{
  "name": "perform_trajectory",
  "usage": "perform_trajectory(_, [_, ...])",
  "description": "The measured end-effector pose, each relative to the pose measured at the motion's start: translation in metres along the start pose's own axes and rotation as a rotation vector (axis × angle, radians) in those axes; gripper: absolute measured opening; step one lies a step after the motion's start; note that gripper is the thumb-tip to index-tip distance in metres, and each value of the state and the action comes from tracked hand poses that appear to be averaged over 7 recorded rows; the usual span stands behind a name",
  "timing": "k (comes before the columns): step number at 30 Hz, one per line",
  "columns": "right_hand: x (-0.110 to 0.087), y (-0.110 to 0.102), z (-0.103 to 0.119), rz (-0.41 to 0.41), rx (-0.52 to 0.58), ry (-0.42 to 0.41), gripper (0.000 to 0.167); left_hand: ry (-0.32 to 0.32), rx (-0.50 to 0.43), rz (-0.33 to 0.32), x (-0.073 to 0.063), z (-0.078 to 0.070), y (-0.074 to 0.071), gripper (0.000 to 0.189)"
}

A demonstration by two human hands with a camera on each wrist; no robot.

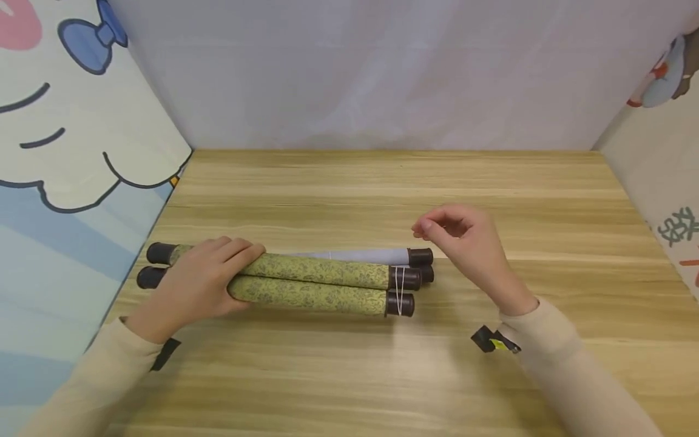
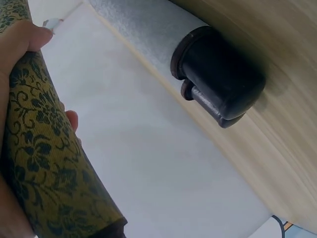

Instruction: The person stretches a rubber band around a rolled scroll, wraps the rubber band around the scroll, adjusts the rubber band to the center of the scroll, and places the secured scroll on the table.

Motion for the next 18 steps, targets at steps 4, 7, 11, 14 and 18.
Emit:
perform_trajectory(4, [-0.010,0.001,0.018,0.008,-0.122,-0.156,0.013,-0.016,-0.018,0.022,0.002,-0.002,-0.001,0.089])
perform_trajectory(7, [-0.012,0.004,0.021,0.017,-0.139,-0.221,0.017,-0.028,-0.018,0.037,0.002,-0.001,0.000,0.090])
perform_trajectory(11, [-0.015,0.003,0.023,0.006,-0.155,-0.258,0.022,-0.039,-0.029,0.050,0.003,0.000,0.000,0.090])
perform_trajectory(14, [-0.016,0.002,0.024,0.002,-0.173,-0.263,0.024,-0.049,-0.035,0.065,0.003,0.000,0.000,0.091])
perform_trajectory(18, [-0.018,0.002,0.026,0.000,-0.184,-0.271,0.023,-0.052,-0.039,0.082,0.004,0.000,0.000,0.091])
Point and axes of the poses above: each hand's wrist, its own x-axis towards the middle knuckle, its own y-axis out of the palm, z = x × y, the point moved 6 cm from there along x, towards the middle knuckle, and after that the axes turned 5 degrees about -x, right-handed, at the moved point
